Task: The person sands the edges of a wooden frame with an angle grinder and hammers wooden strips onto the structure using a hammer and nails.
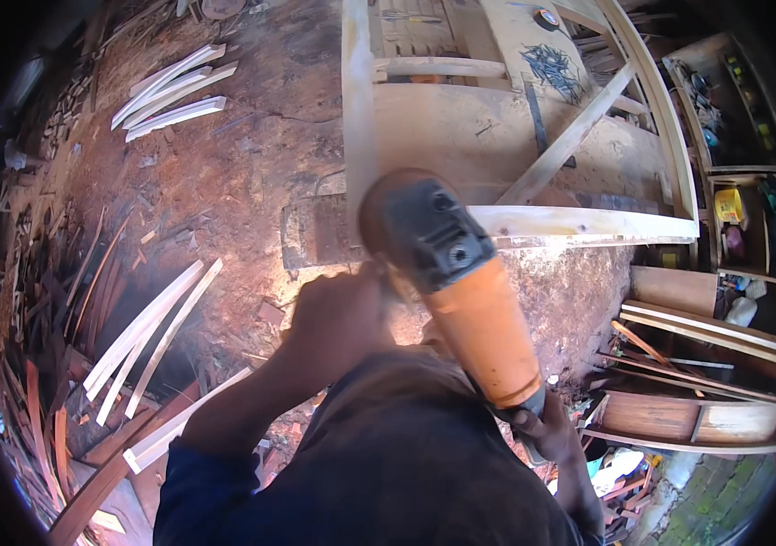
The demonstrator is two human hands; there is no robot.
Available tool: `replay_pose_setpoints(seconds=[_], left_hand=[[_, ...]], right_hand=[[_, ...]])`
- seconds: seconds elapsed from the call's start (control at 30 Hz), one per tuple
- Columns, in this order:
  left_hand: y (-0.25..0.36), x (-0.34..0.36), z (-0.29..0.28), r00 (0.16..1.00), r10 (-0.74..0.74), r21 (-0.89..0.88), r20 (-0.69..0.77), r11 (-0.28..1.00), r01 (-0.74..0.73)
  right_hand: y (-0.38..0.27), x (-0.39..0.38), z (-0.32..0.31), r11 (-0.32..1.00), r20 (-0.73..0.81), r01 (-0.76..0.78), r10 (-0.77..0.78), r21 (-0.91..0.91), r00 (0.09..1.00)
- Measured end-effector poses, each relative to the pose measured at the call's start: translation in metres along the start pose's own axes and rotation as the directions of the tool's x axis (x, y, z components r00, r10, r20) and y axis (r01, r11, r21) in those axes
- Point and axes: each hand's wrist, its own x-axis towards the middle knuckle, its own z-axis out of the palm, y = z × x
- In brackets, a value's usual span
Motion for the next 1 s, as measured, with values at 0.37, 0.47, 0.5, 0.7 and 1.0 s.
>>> replay_pose_setpoints(seconds=[0.37,0.47,0.5,0.7,1.0], left_hand=[[0.077,0.066,0.029,0.831,0.539,0.146,-0.136,0.841,-0.521],[0.026,0.039,0.030,0.867,0.449,-0.005,-0.214,0.887,-0.461],[0.013,0.024,0.023,0.911,0.369,-0.040,-0.182,0.923,-0.382],[0.001,-0.023,-0.015,0.994,-0.088,-0.129,-0.060,0.988,0.080],[0.047,0.018,-0.032,0.954,-0.277,-0.353,-0.119,0.909,0.220]], right_hand=[[0.044,-0.049,0.022,0.913,-0.347,-0.085,0.236,0.399,0.908],[0.026,-0.026,0.023,0.989,-0.275,0.017,0.026,0.150,0.961],[0.019,-0.018,0.020,0.988,-0.276,0.016,0.027,0.153,0.961],[-0.023,0.034,-0.023,0.971,0.117,0.032,-0.005,-0.237,0.993],[-0.087,0.114,-0.132,0.942,0.332,0.059,0.058,-0.330,0.941]])
